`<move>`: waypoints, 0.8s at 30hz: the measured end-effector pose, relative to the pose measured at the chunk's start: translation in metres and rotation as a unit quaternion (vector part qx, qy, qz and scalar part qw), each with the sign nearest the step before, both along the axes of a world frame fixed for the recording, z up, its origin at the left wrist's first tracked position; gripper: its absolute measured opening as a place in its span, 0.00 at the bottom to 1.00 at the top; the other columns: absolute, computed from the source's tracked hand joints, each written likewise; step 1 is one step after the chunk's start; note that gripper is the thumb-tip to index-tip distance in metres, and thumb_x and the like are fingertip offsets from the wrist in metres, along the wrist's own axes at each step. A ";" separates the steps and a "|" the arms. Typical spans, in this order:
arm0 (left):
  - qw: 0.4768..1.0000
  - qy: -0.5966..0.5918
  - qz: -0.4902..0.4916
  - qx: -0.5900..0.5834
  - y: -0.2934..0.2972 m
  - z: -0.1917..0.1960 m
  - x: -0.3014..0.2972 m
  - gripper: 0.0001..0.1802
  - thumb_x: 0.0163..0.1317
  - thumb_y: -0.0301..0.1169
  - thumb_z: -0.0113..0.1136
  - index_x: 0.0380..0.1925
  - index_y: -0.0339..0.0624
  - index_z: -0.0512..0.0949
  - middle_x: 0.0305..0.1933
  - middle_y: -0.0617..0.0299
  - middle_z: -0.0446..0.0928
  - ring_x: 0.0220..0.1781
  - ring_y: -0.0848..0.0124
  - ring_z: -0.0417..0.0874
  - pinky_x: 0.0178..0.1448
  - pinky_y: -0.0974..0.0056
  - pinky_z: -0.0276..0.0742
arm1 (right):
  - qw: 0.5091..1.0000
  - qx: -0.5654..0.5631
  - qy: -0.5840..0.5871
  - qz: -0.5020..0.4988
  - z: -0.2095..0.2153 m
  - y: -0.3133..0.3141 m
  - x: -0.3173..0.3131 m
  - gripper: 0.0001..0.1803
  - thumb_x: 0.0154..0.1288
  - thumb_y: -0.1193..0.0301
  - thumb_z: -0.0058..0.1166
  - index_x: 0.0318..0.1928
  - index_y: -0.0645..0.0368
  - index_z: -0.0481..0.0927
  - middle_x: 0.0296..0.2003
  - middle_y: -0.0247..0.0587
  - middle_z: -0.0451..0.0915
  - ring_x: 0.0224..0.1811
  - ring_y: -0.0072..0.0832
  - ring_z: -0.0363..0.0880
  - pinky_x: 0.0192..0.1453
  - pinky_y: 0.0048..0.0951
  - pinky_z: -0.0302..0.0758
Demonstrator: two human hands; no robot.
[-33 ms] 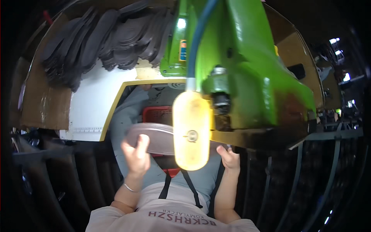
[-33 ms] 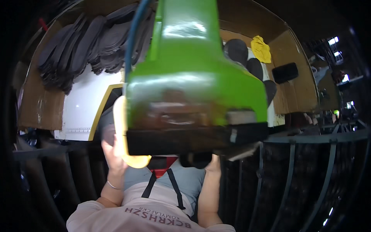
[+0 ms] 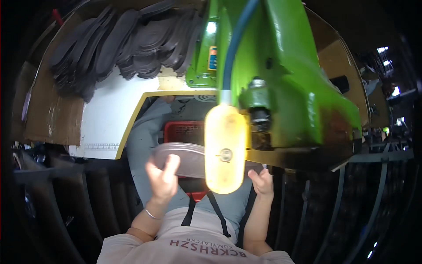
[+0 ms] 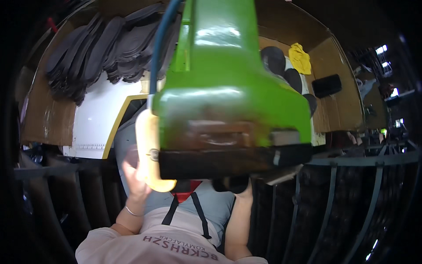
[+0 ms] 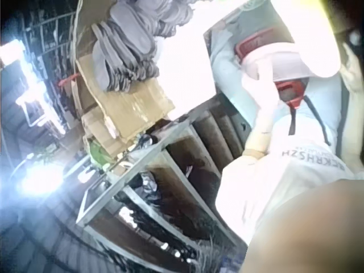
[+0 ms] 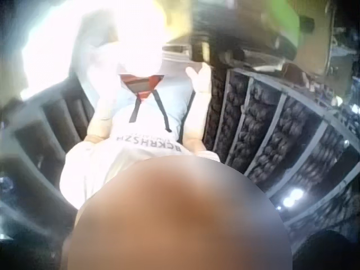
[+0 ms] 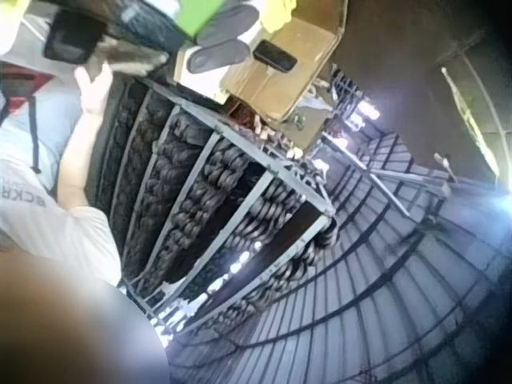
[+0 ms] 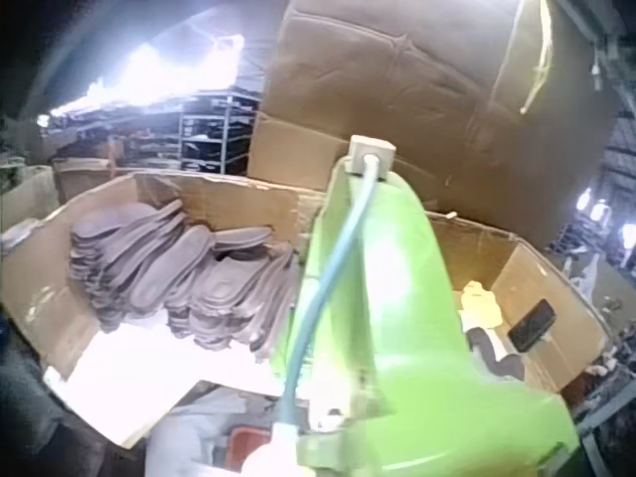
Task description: The recorder is using a machine to process or press shoe insoles and then stacking them.
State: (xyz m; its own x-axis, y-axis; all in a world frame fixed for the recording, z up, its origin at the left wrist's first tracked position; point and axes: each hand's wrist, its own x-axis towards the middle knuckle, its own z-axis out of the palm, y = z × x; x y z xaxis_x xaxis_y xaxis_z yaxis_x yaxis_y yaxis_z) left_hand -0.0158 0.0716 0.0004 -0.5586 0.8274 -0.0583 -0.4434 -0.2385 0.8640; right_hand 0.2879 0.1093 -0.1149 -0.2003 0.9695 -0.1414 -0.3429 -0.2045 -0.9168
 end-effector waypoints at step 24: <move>0.961 0.100 -0.256 0.033 0.047 -0.022 0.021 0.08 0.53 0.26 0.63 0.25 0.31 0.78 0.19 0.63 0.74 0.22 0.78 0.71 0.28 0.69 0.68 | 0.926 -0.137 0.030 0.350 0.030 -0.110 -0.127 0.18 0.68 0.68 0.58 0.54 0.64 0.76 0.49 0.39 0.78 0.52 0.26 0.74 0.58 0.27 0.70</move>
State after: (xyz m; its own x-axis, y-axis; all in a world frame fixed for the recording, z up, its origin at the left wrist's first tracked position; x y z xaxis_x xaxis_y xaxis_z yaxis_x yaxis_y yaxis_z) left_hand 0.0049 0.1185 -0.0219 -0.0727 0.9949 0.0702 -0.3436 -0.0910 0.9347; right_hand 0.1608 -0.0004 -0.0845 -0.7822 0.5275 -0.3316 -0.0865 -0.6190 -0.7806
